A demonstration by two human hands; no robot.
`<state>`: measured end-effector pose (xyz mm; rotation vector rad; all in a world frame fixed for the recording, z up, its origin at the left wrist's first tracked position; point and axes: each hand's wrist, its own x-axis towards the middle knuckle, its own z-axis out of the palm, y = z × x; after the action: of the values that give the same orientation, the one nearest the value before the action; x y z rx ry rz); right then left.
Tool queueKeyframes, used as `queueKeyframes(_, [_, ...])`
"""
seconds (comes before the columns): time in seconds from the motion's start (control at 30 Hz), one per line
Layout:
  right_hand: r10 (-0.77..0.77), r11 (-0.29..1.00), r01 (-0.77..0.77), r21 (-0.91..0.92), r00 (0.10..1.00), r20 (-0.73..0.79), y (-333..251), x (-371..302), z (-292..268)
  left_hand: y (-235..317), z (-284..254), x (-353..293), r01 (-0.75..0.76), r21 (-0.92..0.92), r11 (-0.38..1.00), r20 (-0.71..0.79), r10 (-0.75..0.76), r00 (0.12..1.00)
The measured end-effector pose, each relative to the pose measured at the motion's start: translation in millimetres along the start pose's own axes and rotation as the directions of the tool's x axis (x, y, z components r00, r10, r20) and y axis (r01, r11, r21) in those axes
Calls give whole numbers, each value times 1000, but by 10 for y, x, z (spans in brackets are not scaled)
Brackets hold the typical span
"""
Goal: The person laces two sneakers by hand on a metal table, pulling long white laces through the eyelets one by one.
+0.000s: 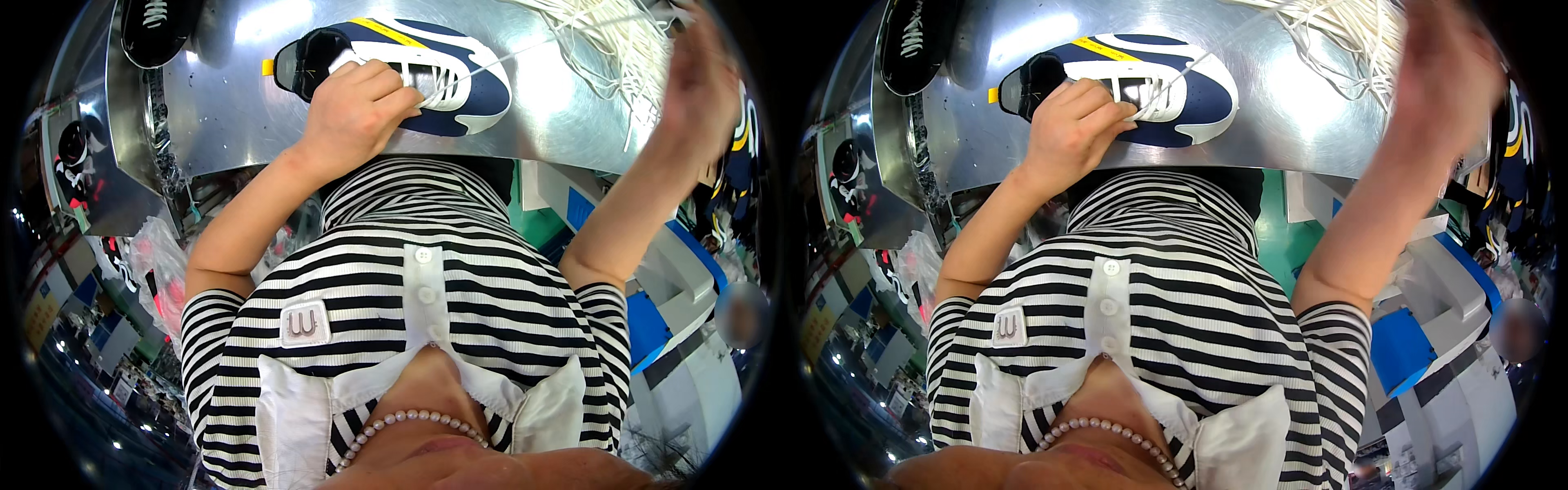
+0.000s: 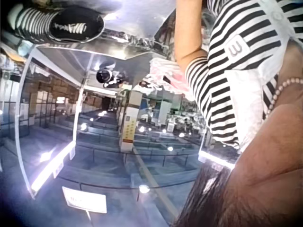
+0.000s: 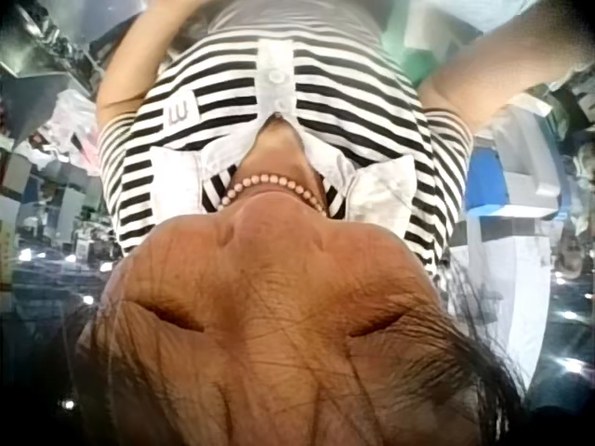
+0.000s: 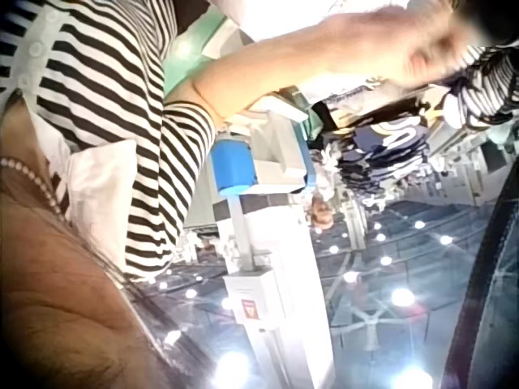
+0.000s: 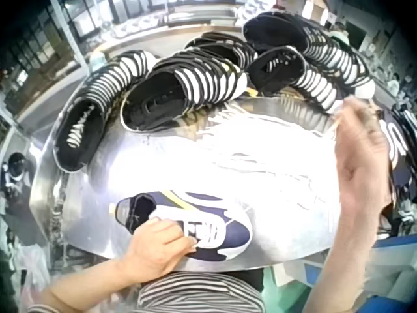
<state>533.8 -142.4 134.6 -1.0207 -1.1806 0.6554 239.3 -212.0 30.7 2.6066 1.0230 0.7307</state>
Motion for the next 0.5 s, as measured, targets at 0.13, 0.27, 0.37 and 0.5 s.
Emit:
queueKeyframes(0.13, [449, 860, -507, 56, 805, 388, 521, -815, 336, -19, -106, -51, 98, -43, 994, 85, -94, 992])
queueKeyframes(0.27, [542, 769, -638, -32, 624, 563, 629, -1166, 648, 128, -274, 24, 616, -203, 761, 228, -575, 785])
queueKeyframes(0.37, [537, 796, -599, -87, 632, 559, 616, -1091, 773, 18, -207, 53, 655, -170, 736, 141, -639, 756])
queueKeyframes(0.5, [435, 899, -380, -215, 731, 525, 841, -1127, 872, 56, -68, 127, 679, -77, 730, 39, -678, 734])
